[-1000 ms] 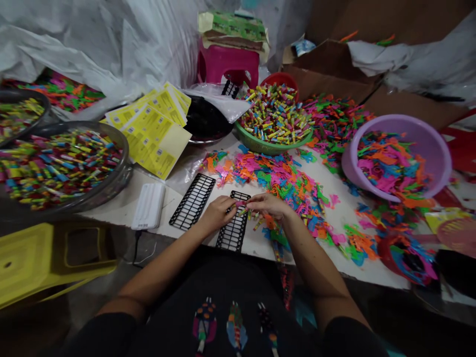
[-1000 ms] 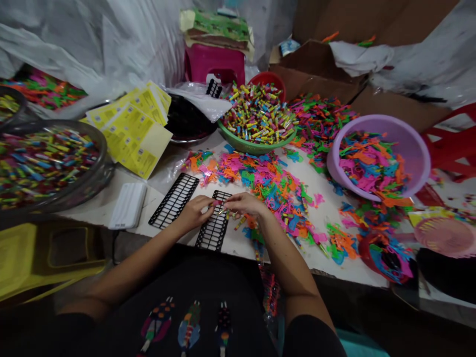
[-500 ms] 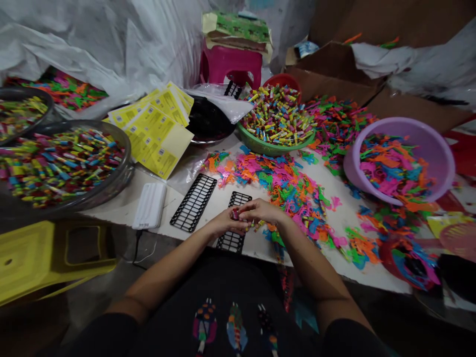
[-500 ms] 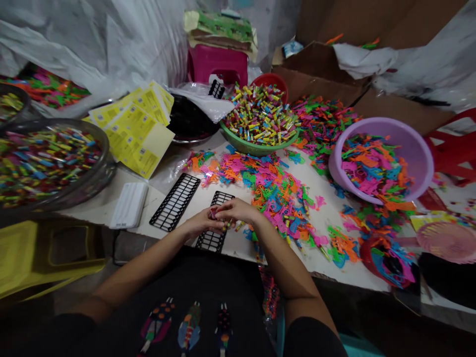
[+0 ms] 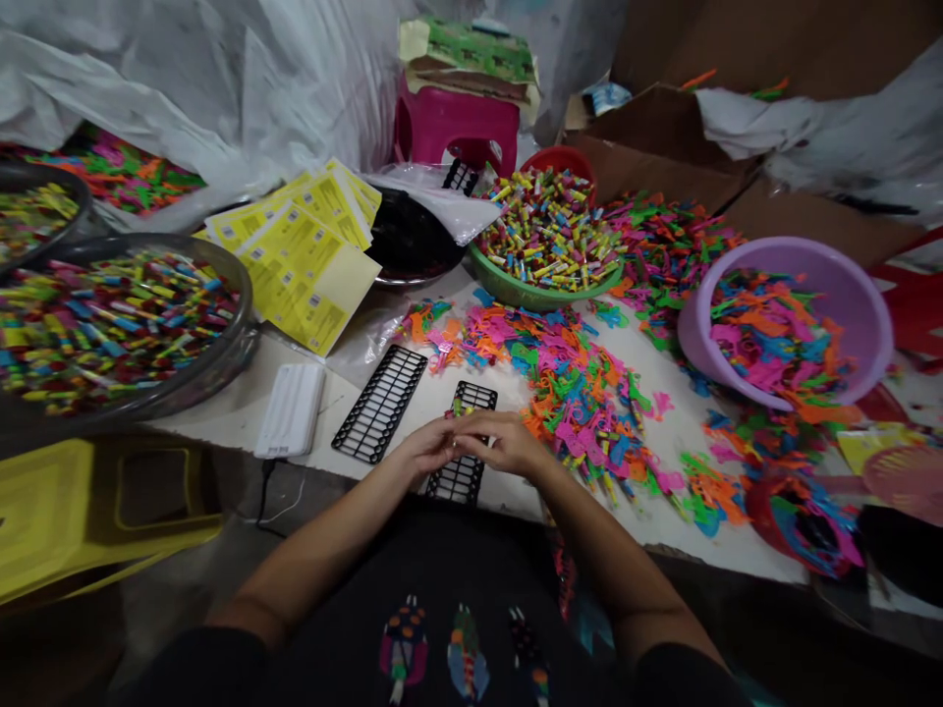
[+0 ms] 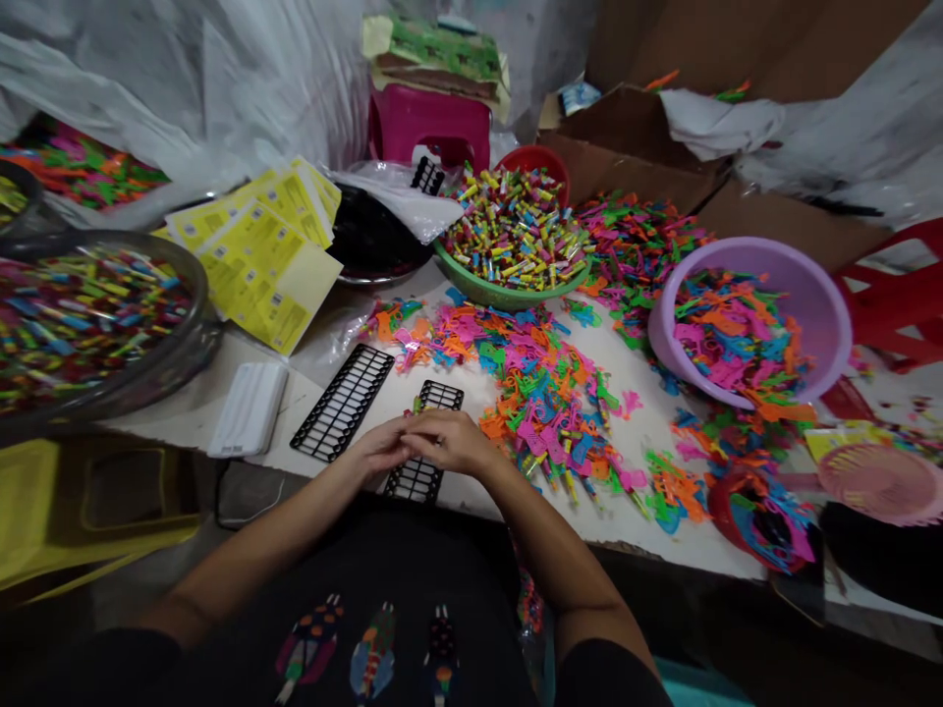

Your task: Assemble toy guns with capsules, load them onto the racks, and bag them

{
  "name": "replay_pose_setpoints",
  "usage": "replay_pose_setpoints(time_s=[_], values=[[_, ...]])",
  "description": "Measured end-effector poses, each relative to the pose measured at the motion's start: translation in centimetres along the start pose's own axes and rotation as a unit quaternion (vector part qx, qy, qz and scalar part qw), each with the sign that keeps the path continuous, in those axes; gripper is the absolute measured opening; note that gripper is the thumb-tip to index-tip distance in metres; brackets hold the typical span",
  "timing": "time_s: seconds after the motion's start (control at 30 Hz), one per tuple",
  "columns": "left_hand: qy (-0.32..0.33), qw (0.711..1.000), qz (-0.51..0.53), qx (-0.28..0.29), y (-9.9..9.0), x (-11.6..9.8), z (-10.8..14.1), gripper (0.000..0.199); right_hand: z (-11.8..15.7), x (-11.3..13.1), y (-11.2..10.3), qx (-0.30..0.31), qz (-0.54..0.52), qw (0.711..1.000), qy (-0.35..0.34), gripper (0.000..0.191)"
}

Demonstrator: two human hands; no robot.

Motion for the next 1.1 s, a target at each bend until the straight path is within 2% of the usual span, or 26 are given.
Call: replay_pose_setpoints(time_s=[0.07, 0.13, 0.17, 0.2, 0.27, 0.3, 0.37, 0.43, 0.5, 0.57, 0.67, 0.73, 0.8, 0.9, 0.97, 1.03, 1.1], values=[[0.001, 1.000, -0.004, -0.031, -0.3, -0.2, 0.1, 0.011, -1.5, -1.9, -1.4, -0.095, 0.031, 0.992, 0.072, 0.023], [0.008, 0.998, 0.000, -0.058, -0.3, -0.5, 0.2, 0.014, -3.5, -4.8, -3.3, -0.210, 0.113, 0.954, 0.181, 0.026], [0.011, 0.998, 0.002, -0.068, -0.3, -0.7, 0.4, 0.013, -4.5, -6.2, -4.0, -0.235, 0.171, 0.929, 0.230, 0.028], [0.014, 0.997, 0.004, -0.074, -0.3, -0.9, 0.5, 0.013, -5.4, -7.6, -4.4, -0.234, 0.231, 0.905, 0.271, 0.030], [0.021, 0.998, 0.010, -0.066, -0.2, -1.3, 0.7, 0.015, -6.7, -9.6, -4.8, -0.192, 0.323, 0.870, 0.318, 0.032], [0.027, 0.998, 0.014, -0.056, -0.2, -1.6, 0.9, 0.017, -7.0, -10.0, -4.9, -0.175, 0.349, 0.861, 0.324, 0.030], [0.047, 0.998, 0.011, -0.048, -0.3, -2.3, 1.2, 0.023, -6.6, -9.9, -5.0, -0.179, 0.359, 0.863, 0.308, 0.028], [0.078, 0.995, -0.012, -0.064, -0.6, -3.1, 1.5, 0.029, -5.2, -8.6, -5.4, -0.214, 0.308, 0.883, 0.283, 0.028], [0.112, 0.988, -0.046, -0.091, -0.6, -3.7, 1.6, 0.031, -3.2, -7.1, -5.8, -0.220, 0.192, 0.917, 0.273, 0.029], [0.138, 0.983, -0.070, -0.101, -0.1, -4.0, 1.4, 0.030, -1.3, -5.7, -6.0, -0.184, 0.053, 0.939, 0.284, 0.032], [0.147, 0.982, -0.099, -0.058, 1.7, -3.5, 1.0, 0.029, 0.9, -4.2, -6.0, -0.117, -0.071, 0.942, 0.306, 0.031], [0.140, 0.981, -0.129, -0.019, 3.1, -2.8, 0.9, 0.033, 1.8, -3.8, -5.8, -0.090, -0.107, 0.938, 0.317, 0.030], [0.144, 0.976, -0.161, 0.000, 4.1, -2.1, 0.9, 0.035, 2.3, -3.9, -5.2, -0.102, -0.152, 0.927, 0.327, 0.034], [0.189, 0.966, -0.176, -0.018, 4.8, -1.5, 1.1, 0.035, 2.6, -4.3, -3.3, -0.197, -0.260, 0.887, 0.328, 0.041], [0.216, 0.959, -0.178, -0.033, 4.8, -1.4, 1.3, 0.035, 2.5, -4.4, -1.2, -0.234, -0.332, 0.857, 0.318, 0.037], [0.224, 0.954, -0.194, -0.035, 4.8, -1.4, 1.4, 0.036, 2.3, -4.0, 0.6, -0.253, -0.364, 0.842, 0.307, 0.032], [0.227, 0.949, -0.218, -0.035, 4.7, -1.6, 1.6, 0.040, 2.2, -3.5, 1.3, -0.298, -0.347, 0.838, 0.297, 0.029]])
Point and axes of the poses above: each hand's wrist, its own z-axis away from the middle knuckle, its own y-axis out of the palm, x = y × z, the point moved 3 cm from there along -z, towards the middle knuckle, and after that the axes turned 15 degrees about y, right-handed, at the moved point
